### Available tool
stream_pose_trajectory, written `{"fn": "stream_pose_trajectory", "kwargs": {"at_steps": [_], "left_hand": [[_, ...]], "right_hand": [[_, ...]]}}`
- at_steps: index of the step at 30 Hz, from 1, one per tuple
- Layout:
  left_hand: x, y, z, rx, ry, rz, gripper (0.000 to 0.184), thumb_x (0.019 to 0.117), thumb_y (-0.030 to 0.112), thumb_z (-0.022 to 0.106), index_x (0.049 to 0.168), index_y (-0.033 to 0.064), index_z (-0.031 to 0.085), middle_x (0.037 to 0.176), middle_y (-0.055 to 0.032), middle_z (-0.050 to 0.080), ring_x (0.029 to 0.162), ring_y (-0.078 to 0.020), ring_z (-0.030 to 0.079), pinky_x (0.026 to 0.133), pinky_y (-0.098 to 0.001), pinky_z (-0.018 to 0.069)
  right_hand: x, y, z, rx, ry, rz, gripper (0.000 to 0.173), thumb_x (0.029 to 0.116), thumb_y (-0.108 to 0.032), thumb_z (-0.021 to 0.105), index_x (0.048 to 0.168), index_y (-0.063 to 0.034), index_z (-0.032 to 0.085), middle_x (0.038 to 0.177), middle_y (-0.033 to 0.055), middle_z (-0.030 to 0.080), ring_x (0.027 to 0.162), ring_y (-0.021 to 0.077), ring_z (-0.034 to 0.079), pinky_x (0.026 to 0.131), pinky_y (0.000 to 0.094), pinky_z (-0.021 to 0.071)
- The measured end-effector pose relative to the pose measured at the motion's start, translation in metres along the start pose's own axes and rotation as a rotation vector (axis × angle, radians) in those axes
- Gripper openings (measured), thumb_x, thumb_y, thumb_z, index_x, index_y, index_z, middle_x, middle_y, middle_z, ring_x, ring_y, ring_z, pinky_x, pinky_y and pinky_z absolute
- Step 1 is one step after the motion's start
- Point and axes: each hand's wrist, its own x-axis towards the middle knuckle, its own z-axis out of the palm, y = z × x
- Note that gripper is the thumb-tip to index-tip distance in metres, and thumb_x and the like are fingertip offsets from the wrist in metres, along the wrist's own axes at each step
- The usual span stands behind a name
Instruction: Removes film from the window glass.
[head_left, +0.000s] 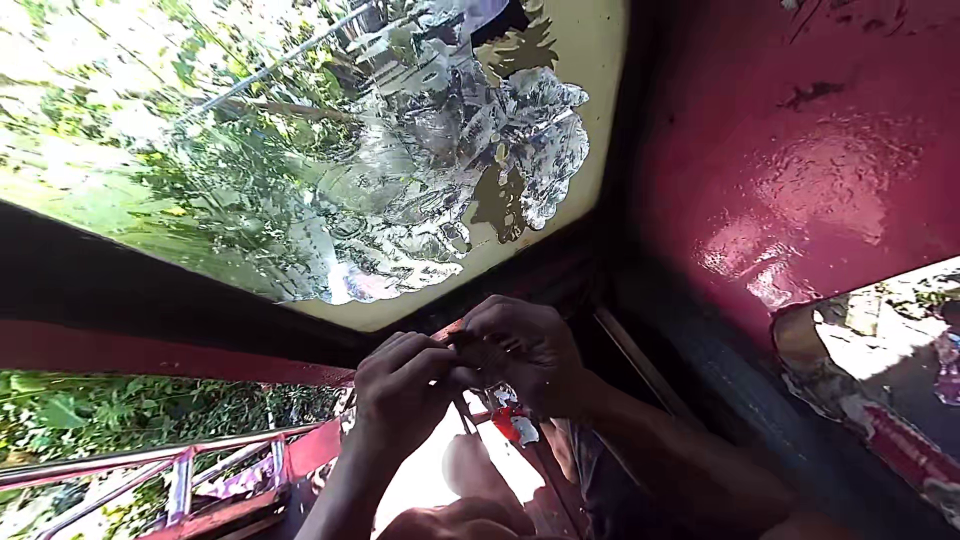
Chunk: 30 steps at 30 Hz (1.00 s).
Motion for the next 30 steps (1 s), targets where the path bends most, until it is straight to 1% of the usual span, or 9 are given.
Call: {"fn": "stream_pose_trajectory", "kwargs": {"at_steps": [3,7,12,16,19,21,24,25,30], "left_hand": [[-0.002,0.003,-0.013,0.020,0.003,-0.029,0.042,0.1004,0.052,0.058,0.096,0.0133,0.073,0.088,0.0000,0.071,0.085,-0.0040,0.066,0.076,-0.0189,0.0534],[-0.007,0.000,-0.040,0.030,0.153,-0.052,0.021,0.1015,0.033,0.063,0.100,0.0135,0.071,0.098,0.0033,0.069,0.093,-0.0011,0.066,0.079,-0.0172,0.0557],[-0.017,-0.013,-0.069,0.120,0.464,-0.056,0.017,0.1045,0.031,0.057,0.104,0.0210,0.071,0.104,0.0126,0.068,0.099,-0.0008,0.064,0.084,-0.0200,0.0534],[-0.024,-0.032,-0.084,0.274,0.773,-0.067,0.021,0.1019,0.022,0.059,0.100,0.0018,0.065,0.107,-0.0082,0.061,0.102,-0.0151,0.060,0.088,-0.0321,0.0514],[-0.018,-0.041,-0.083,0.223,0.939,-0.174,0.052,0.0970,0.024,0.065,0.121,-0.0182,0.046,0.119,-0.0244,0.056,0.109,-0.0248,0.060,0.093,-0.0386,0.0539],[-0.020,-0.055,-0.083,0.046,0.982,-0.272,0.075,0.0944,0.026,0.068,0.139,-0.0197,0.029,0.133,-0.0272,0.050,0.122,-0.0270,0.057,0.103,-0.0406,0.0510],[-0.016,-0.068,-0.069,-0.286,0.974,-0.427,0.047,0.1024,0.020,0.040,0.141,-0.0060,0.033,0.125,-0.0053,0.057,0.117,-0.0088,0.058,0.105,-0.0308,0.0480],[-0.014,-0.069,-0.063,-0.338,0.997,-0.464,0.036,0.1058,0.023,0.033,0.132,-0.0009,0.041,0.114,-0.0005,0.062,0.108,-0.0067,0.063,0.099,-0.0302,0.0518],[-0.024,-0.077,-0.057,-0.359,0.971,-0.476,0.035,0.1077,0.026,0.028,0.125,0.0008,0.045,0.107,0.0005,0.063,0.103,-0.0074,0.065,0.095,-0.0309,0.0536]], "right_hand": [[0.021,-0.012,-0.020,-0.022,0.168,0.102,0.013,0.0966,-0.001,0.056,0.103,-0.0077,0.066,0.085,-0.0050,0.070,0.073,0.0007,0.066,0.067,0.0203,0.0580],[0.053,-0.012,-0.042,0.129,0.319,0.150,0.015,0.1017,-0.002,0.050,0.103,-0.0118,0.062,0.078,-0.0058,0.071,0.066,0.0050,0.069,0.063,0.0238,0.0614],[0.052,-0.015,-0.043,0.123,0.309,0.133,0.008,0.1052,-0.012,0.053,0.102,-0.0121,0.060,0.080,-0.0001,0.069,0.061,0.0048,0.066,0.056,0.0192,0.0573],[0.055,-0.014,-0.045,0.014,0.325,0.123,0.007,0.1038,-0.012,0.056,0.099,-0.0125,0.061,0.079,-0.0025,0.065,0.060,0.0038,0.062,0.055,0.0188,0.0551],[0.071,-0.012,-0.053,-0.260,0.423,-0.028,0.005,0.0974,-0.005,0.060,0.098,-0.0078,0.064,0.084,-0.0072,0.066,0.069,-0.0026,0.063,0.062,0.0164,0.0550],[0.085,-0.004,-0.064,-0.481,0.447,-0.230,0.006,0.0957,-0.003,0.062,0.097,0.0000,0.067,0.086,-0.0011,0.069,0.072,-0.0026,0.063,0.064,0.0149,0.0544],[0.097,0.006,-0.074,-0.703,0.457,-0.396,0.011,0.0942,-0.005,0.064,0.094,0.0043,0.070,0.079,0.0066,0.068,0.066,0.0027,0.061,0.060,0.0173,0.0508],[0.099,0.007,-0.075,-0.734,0.452,-0.430,0.012,0.0944,-0.005,0.064,0.093,0.0048,0.070,0.078,0.0078,0.067,0.065,0.0037,0.060,0.059,0.0176,0.0498],[0.097,0.010,-0.076,-0.733,0.432,-0.440,0.012,0.0948,-0.004,0.062,0.093,0.0058,0.069,0.078,0.0074,0.065,0.065,0.0032,0.059,0.060,0.0165,0.0501]]}}
